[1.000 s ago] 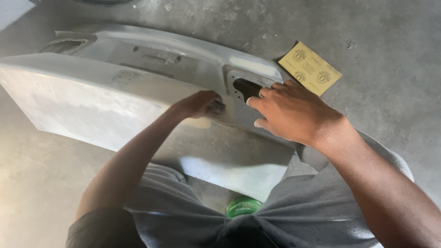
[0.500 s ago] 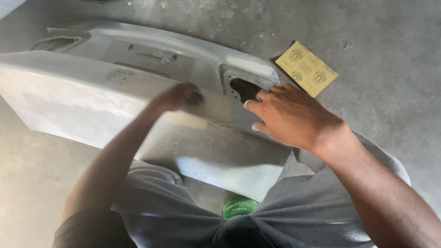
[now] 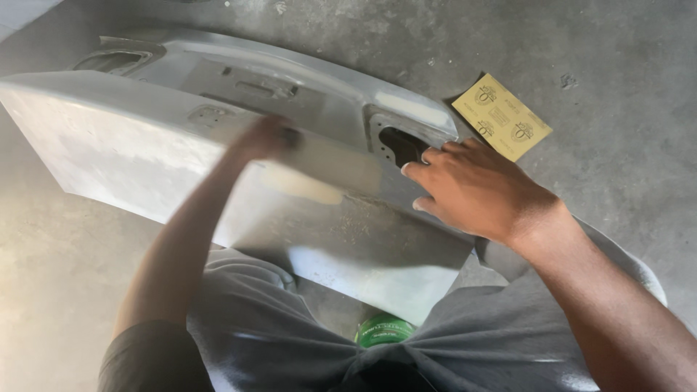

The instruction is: The person sits on the floor and sands a detached white car bumper with a sanding block. They repeatedly rub the surface, occasionally pause to inspect the block, and continue sanding different areas of the bumper.

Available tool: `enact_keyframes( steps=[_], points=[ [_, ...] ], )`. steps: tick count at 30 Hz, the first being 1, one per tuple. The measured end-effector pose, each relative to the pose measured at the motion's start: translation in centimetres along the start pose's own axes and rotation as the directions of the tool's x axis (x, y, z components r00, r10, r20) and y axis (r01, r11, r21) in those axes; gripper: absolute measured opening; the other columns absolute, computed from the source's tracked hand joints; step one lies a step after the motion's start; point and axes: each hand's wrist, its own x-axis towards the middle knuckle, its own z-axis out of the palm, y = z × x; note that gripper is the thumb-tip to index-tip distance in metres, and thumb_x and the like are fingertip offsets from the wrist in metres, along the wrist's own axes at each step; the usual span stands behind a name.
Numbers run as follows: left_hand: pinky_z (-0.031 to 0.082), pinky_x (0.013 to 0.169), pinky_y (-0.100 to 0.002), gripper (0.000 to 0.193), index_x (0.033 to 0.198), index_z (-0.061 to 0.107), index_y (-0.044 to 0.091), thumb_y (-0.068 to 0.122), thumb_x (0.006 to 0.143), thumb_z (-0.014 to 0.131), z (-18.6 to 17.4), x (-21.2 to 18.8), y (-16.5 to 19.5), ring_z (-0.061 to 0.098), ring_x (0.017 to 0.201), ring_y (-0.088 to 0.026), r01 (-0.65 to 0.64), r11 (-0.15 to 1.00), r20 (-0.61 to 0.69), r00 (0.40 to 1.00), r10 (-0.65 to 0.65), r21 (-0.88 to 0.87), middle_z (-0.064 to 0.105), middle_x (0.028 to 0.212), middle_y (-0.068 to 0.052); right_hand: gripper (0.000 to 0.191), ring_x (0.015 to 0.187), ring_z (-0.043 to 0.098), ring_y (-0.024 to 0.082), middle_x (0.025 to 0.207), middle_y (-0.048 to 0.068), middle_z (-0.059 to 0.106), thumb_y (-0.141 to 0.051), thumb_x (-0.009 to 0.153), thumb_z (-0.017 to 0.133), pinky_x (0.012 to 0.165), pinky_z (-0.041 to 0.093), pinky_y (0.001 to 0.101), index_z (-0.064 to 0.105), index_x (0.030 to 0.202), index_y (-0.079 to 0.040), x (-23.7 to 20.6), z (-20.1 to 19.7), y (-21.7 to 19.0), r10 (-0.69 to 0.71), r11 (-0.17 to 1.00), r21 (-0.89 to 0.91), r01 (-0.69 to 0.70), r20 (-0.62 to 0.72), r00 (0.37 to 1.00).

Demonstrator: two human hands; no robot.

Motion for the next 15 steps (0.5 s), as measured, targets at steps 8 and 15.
enact_keyframes(
  steps=[8,15],
  points=[
    [0.059,0.096,-0.042,0.037,0.13,0.067,0.009,0.027,0.098,0.068,-0.7,-0.8,0.4,0.073,0.106,-0.031,0.06,0.984,0.016,0.998,-0.059,-0.166,0.075,0.115,-0.017,0.042,0.099,0.071,0.026,0.104,0.01,0.072,-0.031,0.09,0.068,0.095,0.053,0.0446,0.067,0.126,-0.009,0.3,0.2,0.4,-0.046,0.998,0.047,0.051,-0.093,0.995],
    [0.055,0.098,-0.046,0.035,0.117,0.072,0.008,0.038,0.102,0.066,0.6,1.9,0.4,0.067,0.109,-0.034,-0.055,0.993,-0.105,0.992,0.067,0.106,0.069,0.121,-0.018,0.042,0.1,0.07,0.024,0.103,0.01,0.072,-0.032,0.091,0.068,0.099,0.051,0.0434,0.066,0.127,-0.011,-0.2,0.6,0.2,0.002,1.0,0.005,-0.001,-0.041,0.999]
  ],
)
